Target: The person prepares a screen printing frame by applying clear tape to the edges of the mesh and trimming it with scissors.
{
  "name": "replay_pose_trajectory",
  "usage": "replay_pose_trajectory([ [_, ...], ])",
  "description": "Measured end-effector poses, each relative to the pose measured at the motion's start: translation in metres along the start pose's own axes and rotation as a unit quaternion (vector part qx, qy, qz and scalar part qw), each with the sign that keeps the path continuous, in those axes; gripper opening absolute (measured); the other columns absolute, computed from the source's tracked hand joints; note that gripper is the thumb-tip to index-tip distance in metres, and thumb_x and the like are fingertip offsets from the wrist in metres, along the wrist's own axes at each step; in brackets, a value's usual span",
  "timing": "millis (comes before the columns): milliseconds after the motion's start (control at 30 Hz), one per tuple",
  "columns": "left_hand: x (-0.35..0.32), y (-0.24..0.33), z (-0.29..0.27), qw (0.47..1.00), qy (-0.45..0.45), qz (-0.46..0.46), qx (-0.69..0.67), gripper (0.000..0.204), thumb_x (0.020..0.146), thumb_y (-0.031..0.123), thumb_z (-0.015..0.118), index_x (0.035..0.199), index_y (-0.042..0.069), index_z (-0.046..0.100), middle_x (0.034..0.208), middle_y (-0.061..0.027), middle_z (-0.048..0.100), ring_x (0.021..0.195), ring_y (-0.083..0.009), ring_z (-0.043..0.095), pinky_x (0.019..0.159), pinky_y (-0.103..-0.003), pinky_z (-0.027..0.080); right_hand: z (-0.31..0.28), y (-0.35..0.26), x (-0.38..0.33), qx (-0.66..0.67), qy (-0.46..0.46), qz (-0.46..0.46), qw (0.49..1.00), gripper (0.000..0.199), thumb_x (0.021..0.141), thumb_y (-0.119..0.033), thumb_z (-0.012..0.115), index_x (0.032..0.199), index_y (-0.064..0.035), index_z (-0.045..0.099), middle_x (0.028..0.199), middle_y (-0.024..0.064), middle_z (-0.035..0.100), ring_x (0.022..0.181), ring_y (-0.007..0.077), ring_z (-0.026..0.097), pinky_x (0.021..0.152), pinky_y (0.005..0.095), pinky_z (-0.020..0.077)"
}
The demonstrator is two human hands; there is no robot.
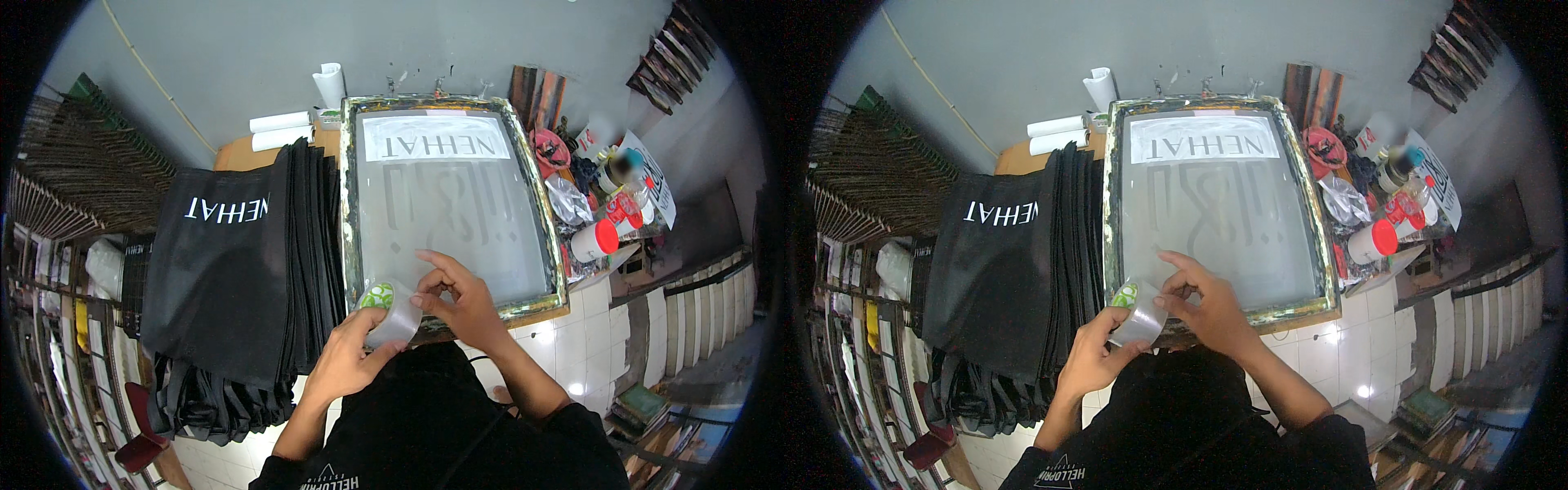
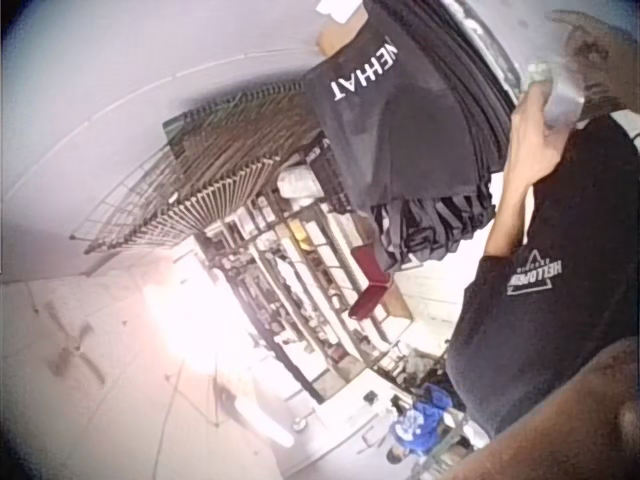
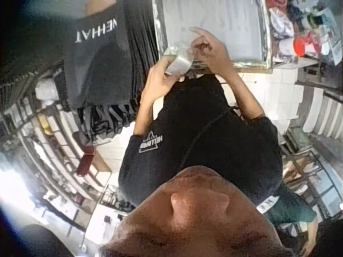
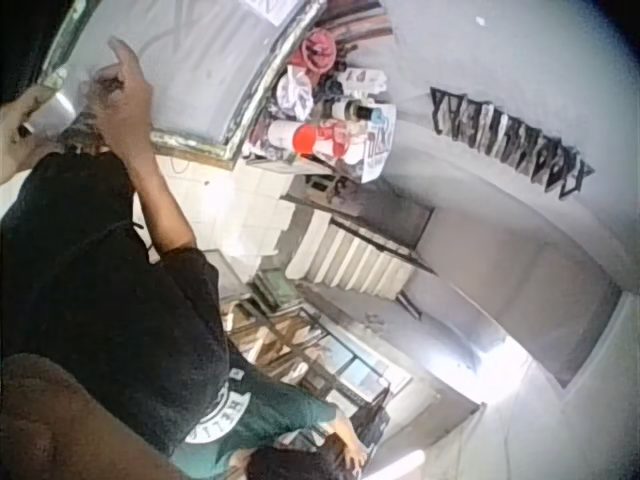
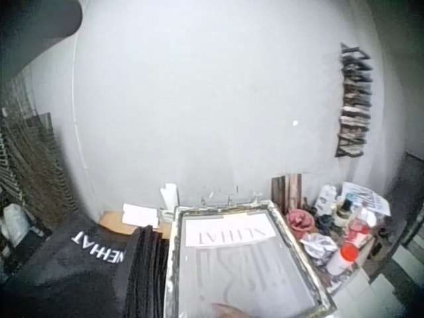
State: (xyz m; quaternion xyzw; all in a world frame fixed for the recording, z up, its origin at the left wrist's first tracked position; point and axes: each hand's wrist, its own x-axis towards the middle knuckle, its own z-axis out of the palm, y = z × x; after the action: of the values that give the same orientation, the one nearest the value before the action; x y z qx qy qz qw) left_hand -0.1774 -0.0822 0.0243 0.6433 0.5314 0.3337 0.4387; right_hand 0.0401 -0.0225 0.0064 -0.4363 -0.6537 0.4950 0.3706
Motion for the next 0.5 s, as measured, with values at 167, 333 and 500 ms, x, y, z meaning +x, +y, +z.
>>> replay_pose_trajectory([
  [167, 0.004, -0.013, 0.007, 0.998, 0.050, 0.024, 0.004, 0.032, 0.087, 0.009, 0.077, 0.110, -0.001, 0.057, 0.093, -0.0167, 0.073, 0.084, -0.0188, 0.069, 0.075, -0.034, 0.053, -0.008, 0.009, 0.026, 0.090, -0.048, -0.030, 0.994, 0.013, 0.091, -0.007, 0.075, 0.104, -0.0021, 0.075, 0.095, 0.0056, 0.068, 0.090, 0.0117, 0.061, 0.077, 0.0262, 0.0473],
  [333, 0.025, -0.005, 0.015, 0.991, 0.091, -0.047, -0.082, 0.025, 0.092, 0.011, 0.072, 0.108, -0.001, 0.056, 0.091, -0.0151, 0.073, 0.079, -0.0162, 0.068, 0.074, -0.032, 0.053, -0.014, -0.003, 0.057, -0.037, -0.051, -0.020, 0.998, 0.011, 0.094, -0.010, 0.073, 0.100, -0.0013, 0.074, 0.091, 0.0030, 0.068, 0.084, 0.0111, 0.061, 0.074, 0.0252, 0.0462],
  [500, 0.054, -0.016, 0.022, 0.923, 0.180, -0.069, -0.333, 0.017, 0.099, 0.013, 0.065, 0.105, 0.000, 0.058, 0.089, -0.0093, 0.073, 0.079, -0.0099, 0.065, 0.072, -0.027, 0.052, -0.039, 0.007, 0.152, -0.036, -0.249, 0.018, 0.968, 0.014, 0.093, -0.016, 0.074, 0.096, -0.0018, 0.074, 0.086, 0.0017, 0.071, 0.081, 0.0110, 0.062, 0.078, 0.0278, 0.0491],
])
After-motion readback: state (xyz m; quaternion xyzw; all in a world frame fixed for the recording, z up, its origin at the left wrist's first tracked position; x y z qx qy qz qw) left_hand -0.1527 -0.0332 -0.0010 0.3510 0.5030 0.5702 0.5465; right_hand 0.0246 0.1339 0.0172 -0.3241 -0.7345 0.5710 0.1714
